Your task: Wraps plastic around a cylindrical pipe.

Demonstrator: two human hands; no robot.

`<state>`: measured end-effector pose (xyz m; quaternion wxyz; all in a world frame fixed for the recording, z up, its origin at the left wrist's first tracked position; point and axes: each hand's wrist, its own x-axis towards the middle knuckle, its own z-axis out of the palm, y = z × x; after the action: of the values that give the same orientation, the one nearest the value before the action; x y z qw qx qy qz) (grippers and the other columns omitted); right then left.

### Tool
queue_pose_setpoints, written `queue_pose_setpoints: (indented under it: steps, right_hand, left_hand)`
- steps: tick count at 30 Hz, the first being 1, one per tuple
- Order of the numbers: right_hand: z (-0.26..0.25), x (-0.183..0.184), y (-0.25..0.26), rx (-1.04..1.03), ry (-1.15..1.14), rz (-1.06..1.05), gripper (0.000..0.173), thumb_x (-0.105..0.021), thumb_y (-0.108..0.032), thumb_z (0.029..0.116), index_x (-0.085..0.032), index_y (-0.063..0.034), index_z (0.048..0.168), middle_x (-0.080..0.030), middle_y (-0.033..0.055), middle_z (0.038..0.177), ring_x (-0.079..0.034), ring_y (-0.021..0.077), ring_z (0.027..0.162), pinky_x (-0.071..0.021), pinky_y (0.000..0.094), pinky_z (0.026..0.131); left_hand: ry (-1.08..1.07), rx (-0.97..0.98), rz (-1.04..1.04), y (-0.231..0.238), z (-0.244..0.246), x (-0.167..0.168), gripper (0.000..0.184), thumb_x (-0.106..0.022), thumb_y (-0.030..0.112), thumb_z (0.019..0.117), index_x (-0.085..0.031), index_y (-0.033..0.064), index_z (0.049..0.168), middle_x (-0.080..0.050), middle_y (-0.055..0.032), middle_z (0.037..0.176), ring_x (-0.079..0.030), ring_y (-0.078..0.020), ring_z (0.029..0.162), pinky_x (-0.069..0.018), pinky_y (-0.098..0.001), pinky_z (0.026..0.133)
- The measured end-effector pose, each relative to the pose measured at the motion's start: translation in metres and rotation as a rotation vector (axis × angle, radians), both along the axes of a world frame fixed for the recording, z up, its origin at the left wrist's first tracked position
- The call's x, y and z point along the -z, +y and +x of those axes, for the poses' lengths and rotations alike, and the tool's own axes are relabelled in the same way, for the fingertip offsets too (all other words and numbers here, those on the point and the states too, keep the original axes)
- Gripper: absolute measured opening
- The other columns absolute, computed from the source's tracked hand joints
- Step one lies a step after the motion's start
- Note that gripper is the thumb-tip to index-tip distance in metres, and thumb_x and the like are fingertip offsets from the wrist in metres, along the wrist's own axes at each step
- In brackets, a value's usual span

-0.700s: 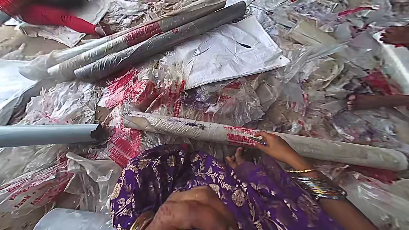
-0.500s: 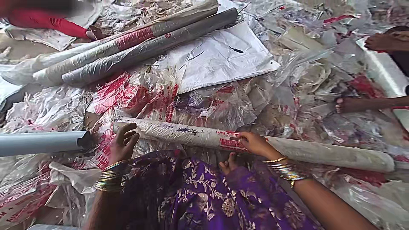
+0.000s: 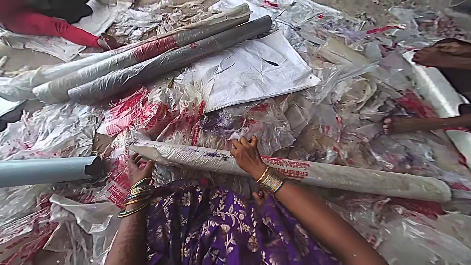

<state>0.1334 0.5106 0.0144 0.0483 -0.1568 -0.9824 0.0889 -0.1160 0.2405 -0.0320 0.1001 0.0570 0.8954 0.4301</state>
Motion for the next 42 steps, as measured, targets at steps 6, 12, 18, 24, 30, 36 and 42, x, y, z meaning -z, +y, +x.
queue_pose_setpoints:
  steps: [6, 12, 18, 24, 30, 36, 42]
  right_hand:
    - [-0.018, -0.002, -0.009, 0.005, -0.113, -0.1, 0.024, -0.051, 0.001, 0.0995, -0.075, 0.0031, 0.102, -0.07, 0.0225, 0.116, -0.061, 0.0443, 0.119, -0.0281, 0.0722, 0.107]
    - [-0.018, 0.004, -0.012, 0.03, -0.052, -0.039, 0.022, -0.055, 0.002, 0.0976, -0.076, 0.0018, 0.098, -0.072, 0.0206, 0.111, -0.064, 0.0422, 0.115, -0.0332, 0.0707, 0.104]
    - [-0.01, 0.02, -0.015, 0.039, 0.093, 0.103, 0.017, -0.06, 0.002, 0.0932, -0.076, -0.0005, 0.091, -0.074, 0.0152, 0.113, -0.068, 0.0363, 0.112, -0.0423, 0.0664, 0.097]
    - [0.01, 0.025, -0.009, 0.017, 0.129, 0.187, 0.014, -0.063, 0.004, 0.0893, -0.076, -0.0012, 0.088, -0.075, 0.0122, 0.103, -0.071, 0.0331, 0.103, -0.0466, 0.0619, 0.089]
    - [0.073, 0.019, 0.033, 0.119, 0.012, 0.12, 0.015, -0.061, 0.005, 0.0907, -0.075, 0.0025, 0.089, -0.075, 0.0158, 0.105, -0.069, 0.0413, 0.106, -0.0412, 0.0714, 0.092]
    - [0.151, 0.004, 0.078, 0.339, -0.256, 0.018, 0.023, -0.051, 0.008, 0.0964, -0.074, 0.0057, 0.101, -0.071, 0.0207, 0.117, -0.061, 0.0459, 0.119, -0.0304, 0.076, 0.102]
    - [0.212, -0.005, 0.11, 0.587, -0.38, 0.042, 0.026, -0.051, 0.006, 0.098, -0.076, 0.0031, 0.106, -0.07, 0.0214, 0.123, -0.055, 0.0501, 0.126, -0.0214, 0.0768, 0.108]
  left_hand:
    - [0.087, 0.078, -0.14, 0.001, 0.002, 0.001, 0.07, -0.069, 0.003, 0.0898, -0.037, -0.0099, 0.151, -0.049, -0.0333, 0.148, -0.046, -0.0478, 0.139, -0.0342, -0.0563, 0.115]
    - [0.257, 0.156, -0.294, 0.015, 0.013, -0.004, 0.066, -0.069, 0.006, 0.0864, -0.046, -0.0065, 0.147, -0.044, -0.0357, 0.151, -0.039, -0.0559, 0.142, -0.0256, -0.0655, 0.117]
    - [0.294, 0.239, -0.311, 0.016, 0.018, -0.003, 0.06, -0.069, 0.003, 0.0847, -0.056, 0.0037, 0.144, -0.035, -0.0378, 0.156, -0.032, -0.0618, 0.142, -0.025, -0.0717, 0.113]
    - [0.372, 0.361, -0.302, 0.018, 0.028, -0.003, 0.036, -0.075, 0.0, 0.0801, -0.076, 0.0091, 0.115, -0.036, -0.0363, 0.156, -0.03, -0.0652, 0.141, -0.0247, -0.0776, 0.109]
    - [0.388, 0.396, -0.258, 0.013, 0.024, 0.001, 0.029, -0.079, 0.001, 0.0788, -0.078, 0.0078, 0.107, -0.041, -0.0361, 0.153, -0.031, -0.0649, 0.141, -0.0238, -0.0776, 0.11]
    - [0.393, 0.439, -0.266, 0.012, 0.029, -0.002, 0.021, -0.079, 0.001, 0.0799, -0.079, 0.0066, 0.1, -0.043, -0.0352, 0.152, -0.031, -0.0641, 0.141, -0.0228, -0.0789, 0.109]
    - [0.43, 0.539, -0.332, 0.02, 0.042, -0.012, 0.024, -0.082, 0.002, 0.0788, -0.08, 0.0117, 0.101, -0.045, -0.0292, 0.154, -0.031, -0.0616, 0.143, -0.0254, -0.0807, 0.106]
